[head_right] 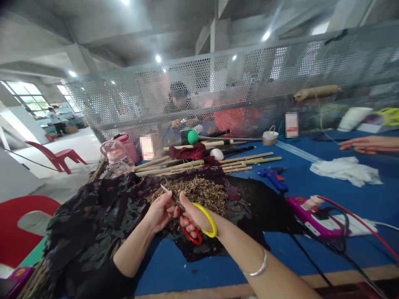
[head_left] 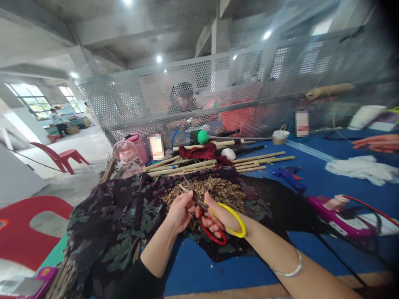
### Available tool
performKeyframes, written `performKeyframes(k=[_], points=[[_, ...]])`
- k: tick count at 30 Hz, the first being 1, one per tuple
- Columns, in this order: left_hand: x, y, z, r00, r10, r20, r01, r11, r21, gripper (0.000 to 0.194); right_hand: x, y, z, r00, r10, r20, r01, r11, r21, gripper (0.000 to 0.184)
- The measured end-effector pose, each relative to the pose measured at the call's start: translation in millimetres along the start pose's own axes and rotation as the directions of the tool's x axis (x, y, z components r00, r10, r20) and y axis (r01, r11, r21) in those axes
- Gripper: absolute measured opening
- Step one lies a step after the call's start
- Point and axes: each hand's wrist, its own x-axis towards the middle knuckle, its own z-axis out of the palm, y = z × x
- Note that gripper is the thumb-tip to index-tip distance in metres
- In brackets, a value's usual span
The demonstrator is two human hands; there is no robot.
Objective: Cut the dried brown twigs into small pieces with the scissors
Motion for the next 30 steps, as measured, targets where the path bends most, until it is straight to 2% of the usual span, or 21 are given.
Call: performKeyframes(k=[5, 15, 19, 26, 30], points=[[-1, 1, 0.5, 0.999, 0.009, 0.032, -0.010, 1.000, 0.018, 0.045, 1, 1, 4, 0.996, 0.033, -0.080, -0.030, 0.999, 0.036, 0.065], [3, -2, -1.3, 0.999, 0.021, -0.044, -0.020, 1.000, 0.008, 0.041, 3, 2, 13, 0.975, 0.018, -0.220, -0.022, 1.000, -0.017, 0.056], [4, -2, -2.0, 0.999, 0.024, -0.046, -0.022, 0.999, 0.030, 0.038, 5, 4, 8, 0.987, 0.025, -0.161, -0.025, 1.000, 0.002, 0.061], [1, -2, 1.3, 0.995, 0.038, -0.090, -0.033, 0.998, 0.050, 0.035, 9, 9, -5, 0.997, 0.045, 0.066, -0.051, 0.995, 0.083, 0.068], [-2, 0, 5.5, 0.993, 0.065, -0.098, -0.065, 0.998, 0.005, 0.032, 8, 10, -7, 0.992, -0.004, 0.128, -0.014, 0.990, 0.141, 0.073]])
